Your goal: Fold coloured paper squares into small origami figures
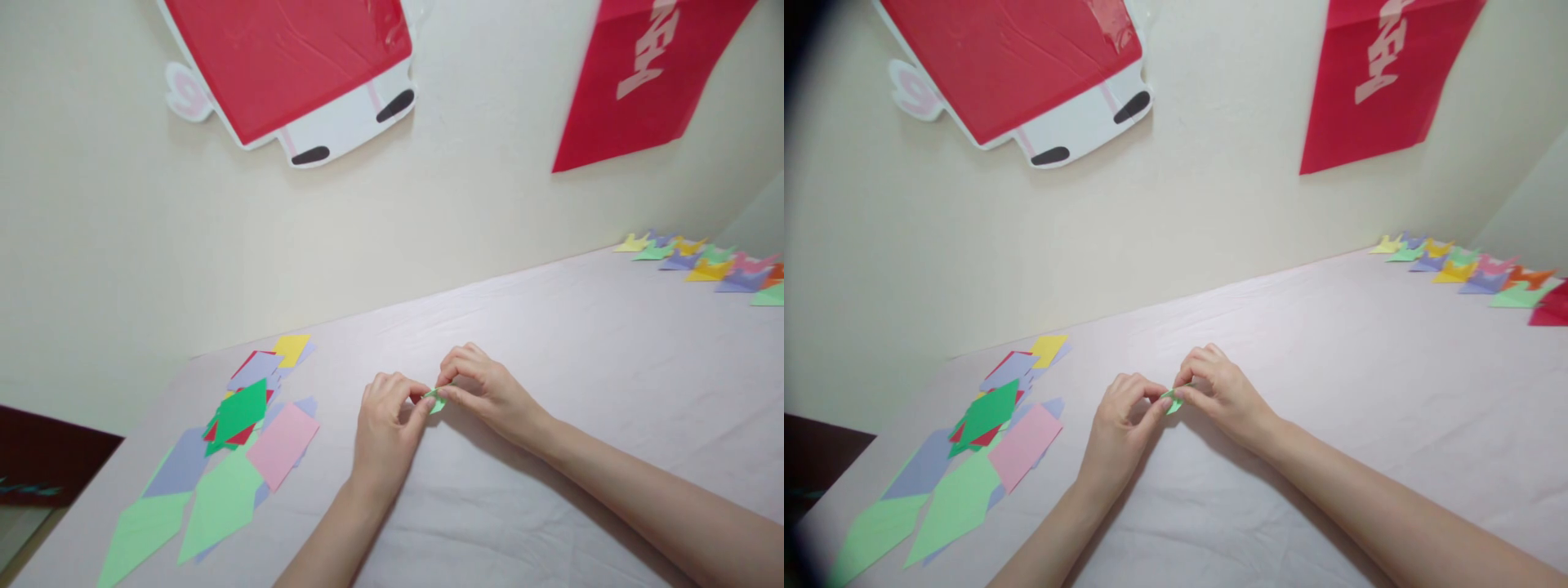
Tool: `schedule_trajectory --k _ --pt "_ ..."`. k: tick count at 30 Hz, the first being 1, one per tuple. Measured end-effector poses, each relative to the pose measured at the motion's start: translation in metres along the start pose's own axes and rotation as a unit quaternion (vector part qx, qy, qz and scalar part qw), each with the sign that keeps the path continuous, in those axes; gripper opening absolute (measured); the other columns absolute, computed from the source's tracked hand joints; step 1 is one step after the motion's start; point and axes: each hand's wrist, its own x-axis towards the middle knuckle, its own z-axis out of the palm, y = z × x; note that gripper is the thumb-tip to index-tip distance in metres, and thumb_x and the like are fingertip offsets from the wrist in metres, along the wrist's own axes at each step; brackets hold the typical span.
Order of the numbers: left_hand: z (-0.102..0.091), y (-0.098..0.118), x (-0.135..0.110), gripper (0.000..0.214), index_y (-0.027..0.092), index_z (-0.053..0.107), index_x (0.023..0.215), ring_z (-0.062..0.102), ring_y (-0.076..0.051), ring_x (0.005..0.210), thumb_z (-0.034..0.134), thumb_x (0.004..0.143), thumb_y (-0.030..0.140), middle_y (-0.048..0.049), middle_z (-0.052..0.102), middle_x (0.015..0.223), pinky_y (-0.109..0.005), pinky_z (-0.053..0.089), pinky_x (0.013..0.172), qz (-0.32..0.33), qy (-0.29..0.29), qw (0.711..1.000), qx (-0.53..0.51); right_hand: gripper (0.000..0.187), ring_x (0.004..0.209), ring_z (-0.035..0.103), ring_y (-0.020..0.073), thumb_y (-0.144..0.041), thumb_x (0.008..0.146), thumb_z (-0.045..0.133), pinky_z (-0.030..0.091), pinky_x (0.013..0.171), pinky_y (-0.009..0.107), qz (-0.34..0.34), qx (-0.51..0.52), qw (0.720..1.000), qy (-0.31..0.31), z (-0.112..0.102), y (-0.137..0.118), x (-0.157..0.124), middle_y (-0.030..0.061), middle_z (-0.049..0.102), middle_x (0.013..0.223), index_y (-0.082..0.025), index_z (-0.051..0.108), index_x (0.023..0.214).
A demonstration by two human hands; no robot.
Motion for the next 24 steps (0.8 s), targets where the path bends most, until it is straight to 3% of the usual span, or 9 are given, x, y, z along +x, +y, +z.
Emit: schedule_trajectory --k 4,8,12,18,24 --pt "0.000 0.003 -0.001 0.009 0.023 0.064 0.084 0.052 -0.020 0.084 0.059 0.091 0.024 -0.0005 0.064 0.082 -0.034 0.036 0.076 0.014 -0.015 0.999 0.027 0.005 0.088 0.051 0.0206 -0.020 0.089 0.061 0.040 0.081 0.035 -0.011 0.004 1.000 0.008 0.000 -0.002 0.000 0.0033 0.061 0.085 -0.021 0.061 0.083" --pt "0.001 0.003 -0.001 0.013 0.021 0.059 0.078 0.054 -0.019 0.083 0.059 0.091 0.023 -0.0002 0.061 0.082 -0.031 0.039 0.075 -0.023 0.046 0.998 -0.033 0.011 0.084 0.053 0.0193 -0.030 0.087 0.062 0.042 0.076 0.032 0.094 0.050 0.992 0.063 0.003 -0.006 -0.001 0.0035 0.059 0.087 -0.020 0.059 0.089" --pt "0.004 0.003 -0.001 0.013 0.021 0.060 0.079 0.055 -0.017 0.082 0.058 0.091 0.024 0.0002 0.060 0.082 -0.028 0.040 0.075 -0.043 0.083 0.992 -0.082 0.019 0.076 0.052 0.0177 -0.037 0.083 0.065 0.041 0.066 0.029 0.158 0.073 0.984 0.032 0.010 -0.010 -0.002 0.0015 0.056 0.078 -0.019 0.060 0.079" --pt "0.007 0.005 -0.002 0.009 0.021 0.063 0.081 0.055 -0.015 0.080 0.060 0.090 0.023 0.0013 0.060 0.081 -0.026 0.040 0.074 -0.065 0.094 0.985 -0.127 0.013 0.080 0.053 0.0175 -0.028 0.087 0.061 0.043 0.073 0.030 0.109 0.122 0.985 0.046 0.013 -0.012 -0.001 0.0021 0.059 0.081 -0.020 0.062 0.076" --pt "0.012 0.003 -0.003 0.005 0.021 0.065 0.085 0.053 -0.014 0.079 0.062 0.087 0.024 0.0016 0.062 0.082 -0.025 0.040 0.073 -0.118 0.054 0.978 -0.164 0.013 0.085 0.053 0.0195 -0.027 0.089 0.059 0.043 0.079 0.033 0.091 0.093 0.990 0.047 0.011 -0.010 -0.001 0.0035 0.062 0.083 -0.021 0.064 0.079"
